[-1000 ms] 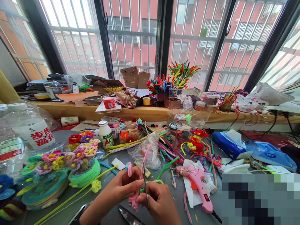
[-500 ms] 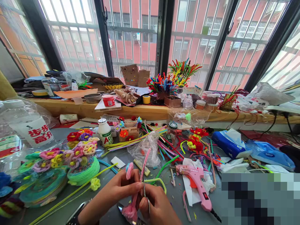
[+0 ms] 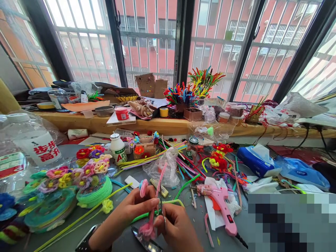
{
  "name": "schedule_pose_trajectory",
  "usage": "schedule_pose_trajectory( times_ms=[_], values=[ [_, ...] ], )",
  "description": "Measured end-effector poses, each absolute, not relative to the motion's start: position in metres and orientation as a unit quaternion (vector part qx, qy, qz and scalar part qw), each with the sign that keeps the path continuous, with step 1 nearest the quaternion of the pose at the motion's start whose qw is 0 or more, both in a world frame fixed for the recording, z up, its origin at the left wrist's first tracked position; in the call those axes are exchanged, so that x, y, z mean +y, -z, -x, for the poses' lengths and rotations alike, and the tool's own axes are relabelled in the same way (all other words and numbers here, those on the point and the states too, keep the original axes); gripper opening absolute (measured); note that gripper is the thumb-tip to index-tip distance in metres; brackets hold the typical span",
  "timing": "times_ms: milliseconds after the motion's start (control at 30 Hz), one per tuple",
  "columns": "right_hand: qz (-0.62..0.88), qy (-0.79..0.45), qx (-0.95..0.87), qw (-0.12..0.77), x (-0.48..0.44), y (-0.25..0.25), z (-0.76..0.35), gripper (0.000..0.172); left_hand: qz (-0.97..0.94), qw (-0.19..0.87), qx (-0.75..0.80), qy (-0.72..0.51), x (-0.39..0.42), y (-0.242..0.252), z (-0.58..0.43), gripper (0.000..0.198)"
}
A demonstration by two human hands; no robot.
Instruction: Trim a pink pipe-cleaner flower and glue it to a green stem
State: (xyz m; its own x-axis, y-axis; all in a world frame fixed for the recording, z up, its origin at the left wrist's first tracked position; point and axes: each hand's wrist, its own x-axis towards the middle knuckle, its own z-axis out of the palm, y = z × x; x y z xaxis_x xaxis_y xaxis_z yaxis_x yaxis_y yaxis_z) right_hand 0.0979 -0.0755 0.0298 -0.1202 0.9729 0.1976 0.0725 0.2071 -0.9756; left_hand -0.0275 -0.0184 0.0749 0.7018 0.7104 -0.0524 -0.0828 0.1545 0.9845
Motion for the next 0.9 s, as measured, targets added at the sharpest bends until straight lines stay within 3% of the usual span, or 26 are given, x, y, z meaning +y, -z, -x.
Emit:
schedule_pose_trajectory(
  times_ms=[267,467,900],
  values=[
    [0.417,-0.473,-0.625,0.459,-0.0787,-0.0356,-0.0993,0.067,-0.58,0.728,0.251,-0.268,-0.0189,-0.0713,0.0263,0.027],
    [0.436,-0.453,-0.627,0.46,-0.0786,-0.0376,-0.1009,0.062,-0.6,0.733,0.232,-0.221,-0.0197,-0.0702,0.0264,0.028],
    [0.466,-0.462,-0.578,0.485,-0.0758,-0.0339,-0.1036,0.056,-0.628,0.682,0.255,-0.274,-0.0153,-0.0707,0.0282,0.026]
  ],
)
